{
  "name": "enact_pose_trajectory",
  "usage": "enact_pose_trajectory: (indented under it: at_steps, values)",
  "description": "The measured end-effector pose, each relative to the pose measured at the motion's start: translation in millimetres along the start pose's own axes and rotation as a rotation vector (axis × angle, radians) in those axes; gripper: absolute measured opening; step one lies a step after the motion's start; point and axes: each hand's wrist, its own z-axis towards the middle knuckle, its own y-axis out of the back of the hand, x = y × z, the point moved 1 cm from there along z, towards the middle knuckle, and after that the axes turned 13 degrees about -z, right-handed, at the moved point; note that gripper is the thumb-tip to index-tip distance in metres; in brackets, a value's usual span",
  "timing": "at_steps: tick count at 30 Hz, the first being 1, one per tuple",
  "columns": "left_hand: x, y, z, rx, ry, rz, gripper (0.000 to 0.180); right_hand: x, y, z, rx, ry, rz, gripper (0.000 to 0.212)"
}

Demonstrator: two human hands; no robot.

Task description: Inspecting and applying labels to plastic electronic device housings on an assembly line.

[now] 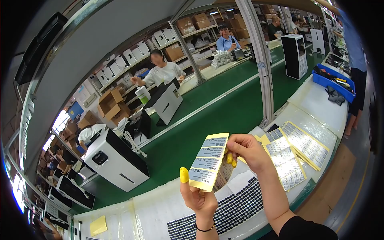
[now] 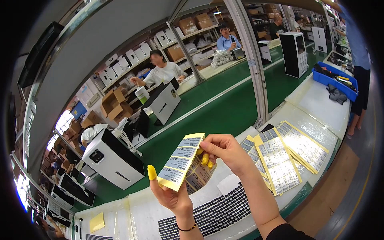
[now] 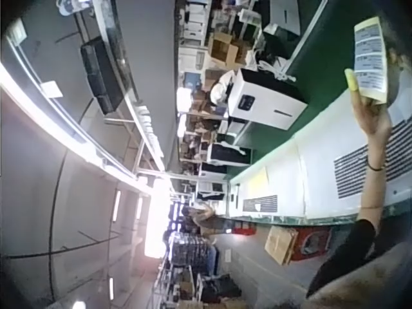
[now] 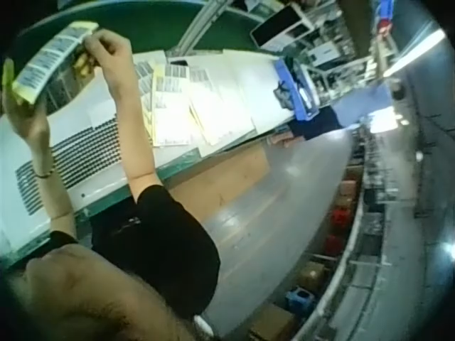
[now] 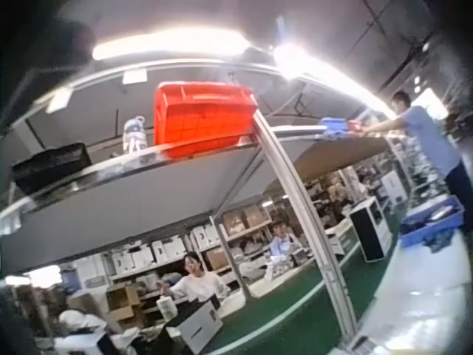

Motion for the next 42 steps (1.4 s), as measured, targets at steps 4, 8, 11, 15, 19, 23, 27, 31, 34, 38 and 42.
enact_pose_trajectory:
  at_steps: [4,8,11,15,19,23,27,31,34,38,42]
  values:
    - [0.0,-3.1,1.5,-0.165,0.163,-0.142,0.074,1.5,4.6,-0.3,0.06,-0.027,-0.133,0.019]
    - [-1.3,-0.2,10.5,-0.205,0.288,-0.123,0.067,3.3,8.8,-0.6,0.1,-0.024,-0.174,0.022]
    - [1.9,2.3,12.4,-0.284,0.334,-0.151,0.067,13.8,24.2,-7.5,0.029,0.02,-0.103,0.029]
    - [-3.5,-4.1,18.4,-0.3,0.307,-0.223,0.072,27.3,65.7,-17.2,-0.266,0.065,-0.159,0.031]
    - [-3.0,-16.5,13.4,-0.185,0.277,-0.212,0.077,27.7,102.6,-27.4,-0.266,-0.094,-0.358,0.031]
    - [-3.7,-47.2,-15.7,0.116,0.477,-0.212,0.076,8.1,148.2,-58.4,-0.086,-0.305,-0.207,0.059]
    - [8.3,-91.4,-58.5,0.544,0.668,-0.23,0.056,16.5,175.2,-94.0,-0.157,-0.322,-0.013,0.05]
    - [16.2,-142.8,-83.3,0.849,0.429,-0.284,0.062,28.3,203.2,-125.7,-0.301,-0.398,-0.241,0.038]
    - [10.0,-171.5,-76.5,0.908,0.759,-0.657,0.061,44.0,232.0,-145.8,-0.432,-0.311,-0.338,0.04]
    - [58.5,-191.7,-73.3,0.769,0.662,-0.425,0.059,63.9,293.6,-158.8,-0.582,-0.218,-0.393,0.038]
    - [146.3,-188.8,-86.1,0.366,0.988,-0.151,0.071,47.9,347.2,-149.2,-0.498,-0.307,-0.53,0.038]
